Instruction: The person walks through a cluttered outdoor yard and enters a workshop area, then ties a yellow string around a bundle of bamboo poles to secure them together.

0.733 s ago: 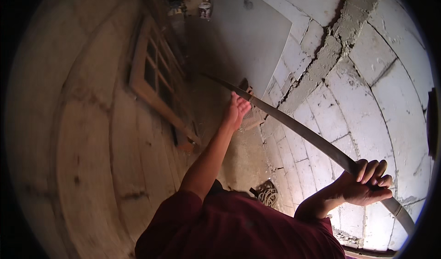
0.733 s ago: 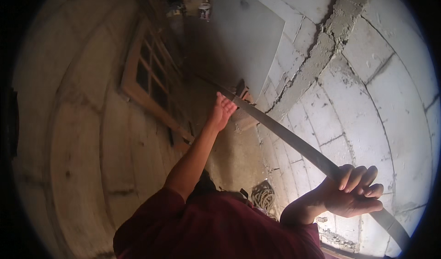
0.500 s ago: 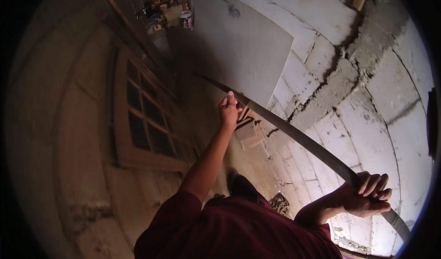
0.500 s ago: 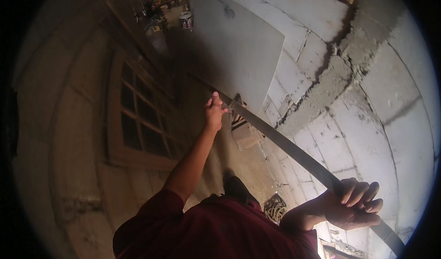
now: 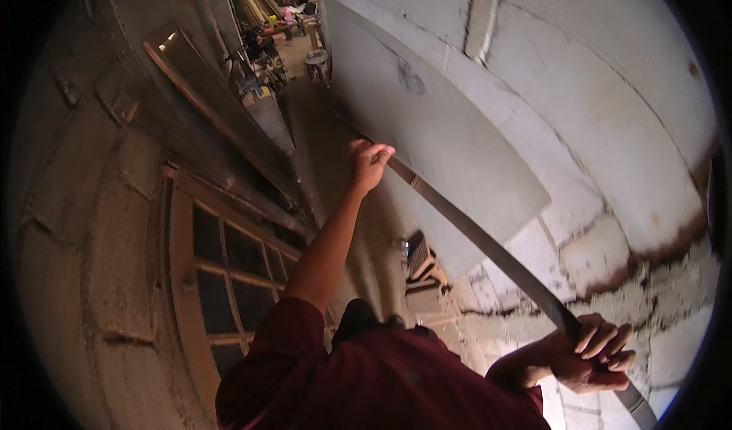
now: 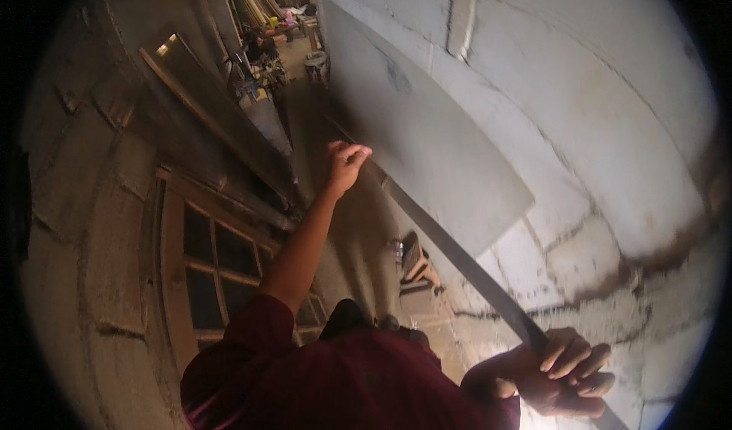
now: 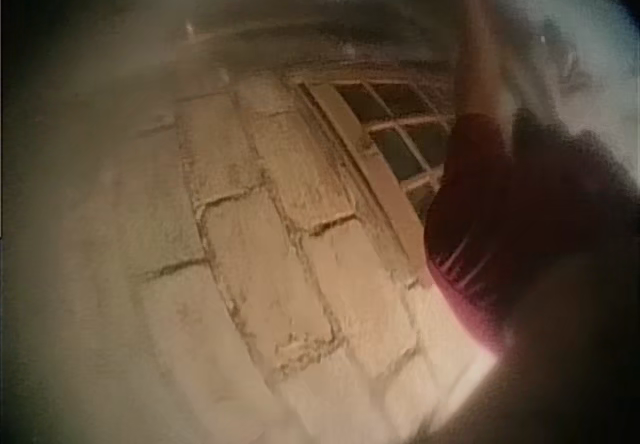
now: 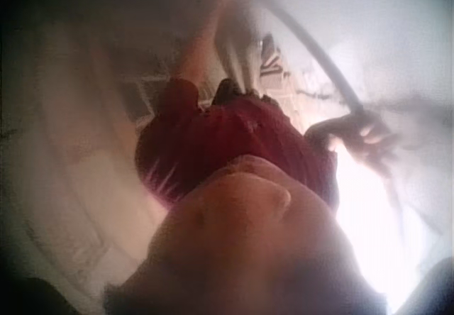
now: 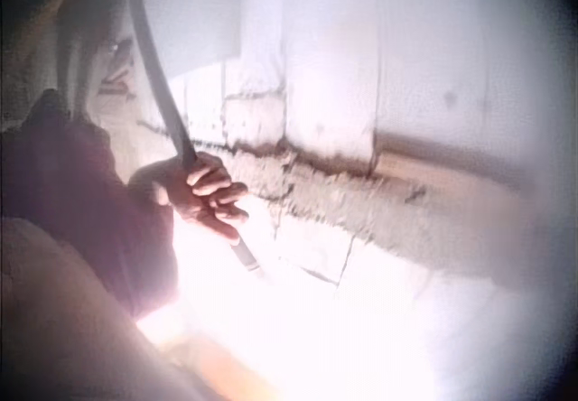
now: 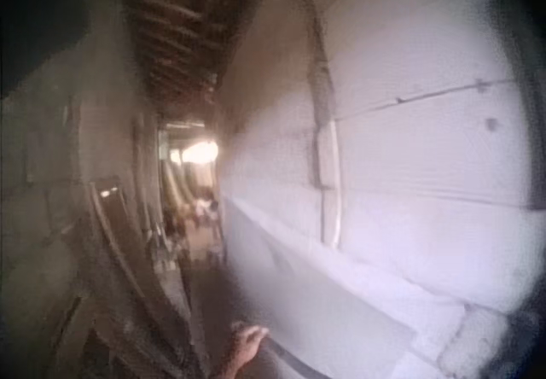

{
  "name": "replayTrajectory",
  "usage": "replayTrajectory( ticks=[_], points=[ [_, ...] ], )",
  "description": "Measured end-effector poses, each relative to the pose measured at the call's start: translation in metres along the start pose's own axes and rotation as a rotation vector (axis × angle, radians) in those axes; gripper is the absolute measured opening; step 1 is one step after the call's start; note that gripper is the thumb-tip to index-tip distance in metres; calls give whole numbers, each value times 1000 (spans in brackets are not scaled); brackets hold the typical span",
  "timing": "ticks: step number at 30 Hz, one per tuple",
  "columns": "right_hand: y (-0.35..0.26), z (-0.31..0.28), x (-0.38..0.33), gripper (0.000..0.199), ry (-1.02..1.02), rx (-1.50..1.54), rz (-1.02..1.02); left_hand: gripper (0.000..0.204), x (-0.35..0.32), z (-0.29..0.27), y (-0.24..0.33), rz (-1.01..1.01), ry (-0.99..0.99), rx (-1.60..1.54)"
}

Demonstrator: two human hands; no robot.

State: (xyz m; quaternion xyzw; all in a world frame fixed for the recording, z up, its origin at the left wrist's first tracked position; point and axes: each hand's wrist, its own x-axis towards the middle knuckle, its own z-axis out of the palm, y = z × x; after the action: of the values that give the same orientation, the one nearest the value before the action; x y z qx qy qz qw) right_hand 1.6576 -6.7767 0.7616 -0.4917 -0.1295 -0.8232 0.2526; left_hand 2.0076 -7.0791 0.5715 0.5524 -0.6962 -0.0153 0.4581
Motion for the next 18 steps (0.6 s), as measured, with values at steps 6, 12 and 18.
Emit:
replayTrajectory(
  ticks=[6, 12, 18],
  points=[
    [178, -7, 5, 40, 43, -98, -6, 37, 111, 25, -53, -513, -38, -1088],
    [392, 2, -6, 39, 76, -36, 3, 27, 150, 41, -272, -681, 168, -1274],
    [621, 10, 21, 40, 56, -45, -27, 19, 199, 15, -393, -1142, 148, -1164]
  ],
)
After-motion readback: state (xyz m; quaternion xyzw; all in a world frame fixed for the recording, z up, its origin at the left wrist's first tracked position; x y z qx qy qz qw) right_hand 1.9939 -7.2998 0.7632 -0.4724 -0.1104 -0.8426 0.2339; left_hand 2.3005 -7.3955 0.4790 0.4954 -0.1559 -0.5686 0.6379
